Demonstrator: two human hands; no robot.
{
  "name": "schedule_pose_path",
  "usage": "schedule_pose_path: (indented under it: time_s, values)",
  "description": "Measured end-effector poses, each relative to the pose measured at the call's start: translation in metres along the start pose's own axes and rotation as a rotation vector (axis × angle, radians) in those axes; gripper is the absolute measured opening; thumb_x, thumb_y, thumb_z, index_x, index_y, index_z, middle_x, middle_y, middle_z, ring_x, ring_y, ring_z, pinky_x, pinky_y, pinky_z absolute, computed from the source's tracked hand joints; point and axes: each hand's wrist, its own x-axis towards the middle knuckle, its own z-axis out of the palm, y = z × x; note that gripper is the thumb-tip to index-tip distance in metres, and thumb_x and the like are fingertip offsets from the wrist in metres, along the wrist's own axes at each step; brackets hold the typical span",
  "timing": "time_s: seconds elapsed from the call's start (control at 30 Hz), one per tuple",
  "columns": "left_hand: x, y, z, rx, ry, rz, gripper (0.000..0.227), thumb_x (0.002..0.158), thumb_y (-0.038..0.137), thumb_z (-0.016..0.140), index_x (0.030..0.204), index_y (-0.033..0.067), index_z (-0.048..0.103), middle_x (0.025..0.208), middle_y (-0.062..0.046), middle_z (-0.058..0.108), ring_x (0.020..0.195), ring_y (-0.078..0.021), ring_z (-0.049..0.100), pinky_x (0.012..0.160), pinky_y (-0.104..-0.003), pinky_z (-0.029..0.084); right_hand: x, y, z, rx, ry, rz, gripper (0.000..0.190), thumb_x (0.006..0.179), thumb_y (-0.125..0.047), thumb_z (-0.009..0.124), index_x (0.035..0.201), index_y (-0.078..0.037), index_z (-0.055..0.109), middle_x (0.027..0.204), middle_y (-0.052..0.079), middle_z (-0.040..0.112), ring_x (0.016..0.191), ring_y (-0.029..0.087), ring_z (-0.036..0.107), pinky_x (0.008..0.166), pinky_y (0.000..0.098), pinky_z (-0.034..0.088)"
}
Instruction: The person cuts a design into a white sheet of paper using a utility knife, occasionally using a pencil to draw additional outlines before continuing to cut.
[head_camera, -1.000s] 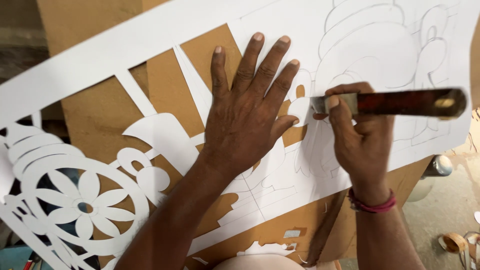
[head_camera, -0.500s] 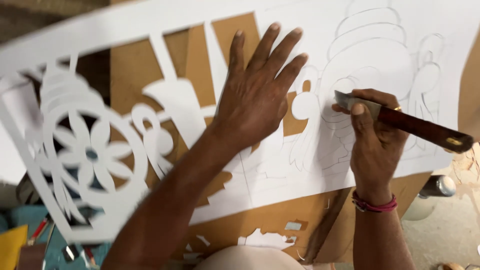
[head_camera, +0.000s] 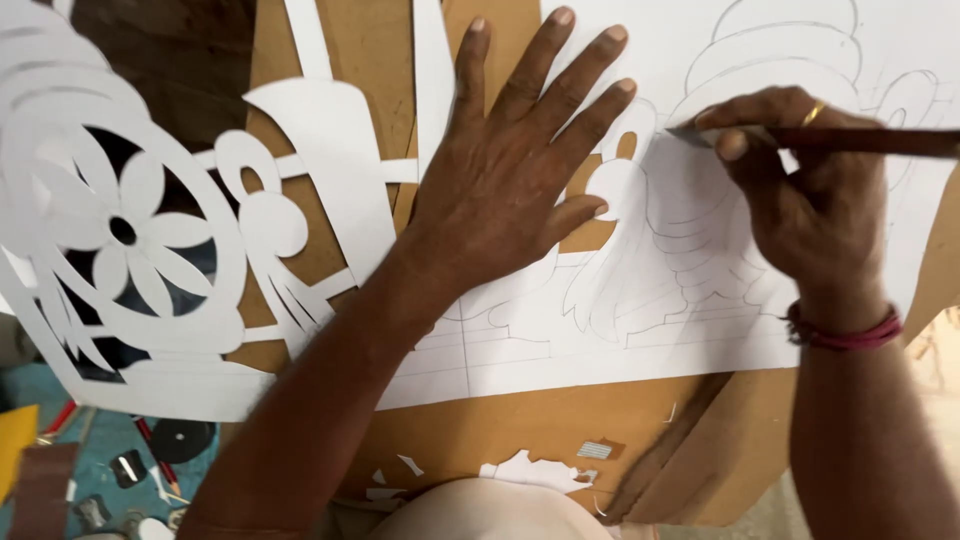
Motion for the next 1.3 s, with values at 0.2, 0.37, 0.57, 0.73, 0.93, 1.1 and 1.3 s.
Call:
schedule_pose_path:
  time_s: [0.2,0.37,0.57,0.73,0.93,1.1,1.3]
  values:
    - [-0.003,-0.004,0.003,0.026,0.015,0.028,0.089,0.097,0.061,0.076,0.168,0.0188,0.041,0.177,-0.007,0.014,0.162,-0.0323,0.001,0.129,-0.071,-0.004,0.019,-0.018,-0.003,-0.177,-0.211,-0.122,0.010,0.116,-0.002,0.064,0.109,0.003,0.068,0.100,0.011,0.073,0.088,0.015,0.071,0.077,0.0227,0.057]
    - [-0.006,-0.005,0.004,0.027,0.041,0.046,0.084,0.100,0.063,0.075,0.163,0.0169,0.043,0.173,-0.009,0.015,0.163,-0.0335,0.002,0.129,-0.071,-0.005,0.021,-0.024,-0.001,-0.275,-0.232,-0.143,0.002,0.108,0.004,0.070,0.107,0.006,0.069,0.097,0.014,0.073,0.085,0.019,0.071,0.073,0.0257,0.056]
    - [-0.005,-0.004,0.004,0.006,0.017,0.028,0.085,0.098,0.062,0.075,0.163,0.0165,0.044,0.178,-0.009,0.018,0.164,-0.0336,0.003,0.130,-0.070,-0.005,0.029,-0.025,-0.002,-0.222,-0.298,-0.200,0.003,0.106,0.008,0.068,0.109,0.007,0.066,0.103,0.015,0.071,0.093,0.022,0.072,0.078,0.0278,0.060]
    - [-0.005,-0.003,0.004,-0.029,-0.024,0.029,0.082,0.102,0.058,0.074,0.165,0.0151,0.044,0.176,-0.009,0.017,0.163,-0.0339,0.003,0.128,-0.072,-0.006,0.057,-0.043,-0.006,-0.485,-0.476,-0.257,0.007,0.098,0.004,0.071,0.104,0.007,0.069,0.096,0.017,0.072,0.087,0.026,0.074,0.072,0.0322,0.062]
    - [-0.003,-0.003,0.000,-0.073,-0.037,0.015,0.085,0.100,0.057,0.073,0.168,0.0163,0.043,0.178,-0.009,0.016,0.163,-0.0348,0.003,0.128,-0.072,-0.006,0.066,-0.036,-0.008,-0.660,-0.594,-0.278,0.013,0.093,-0.003,0.074,0.104,0.003,0.072,0.092,0.015,0.075,0.074,0.026,0.073,0.063,0.0343,0.060]
    - [-0.002,-0.004,-0.001,-0.073,-0.047,0.024,0.084,0.101,0.058,0.072,0.168,0.0168,0.042,0.178,-0.009,0.016,0.162,-0.0350,0.003,0.128,-0.072,-0.005,0.063,-0.031,-0.011,-0.673,-0.586,-0.266,0.015,0.092,-0.004,0.074,0.105,0.003,0.072,0.091,0.015,0.074,0.075,0.025,0.074,0.063,0.0331,0.060]
    - [-0.001,-0.003,0.001,-0.003,0.010,0.022,0.088,0.094,0.062,0.077,0.165,0.0182,0.046,0.176,-0.007,0.018,0.162,-0.0319,0.006,0.129,-0.070,-0.003,0.056,-0.025,-0.013,-0.591,-0.529,-0.363,0.015,0.091,-0.002,0.074,0.103,0.004,0.069,0.092,0.015,0.073,0.078,0.027,0.073,0.066,0.0343,0.059]
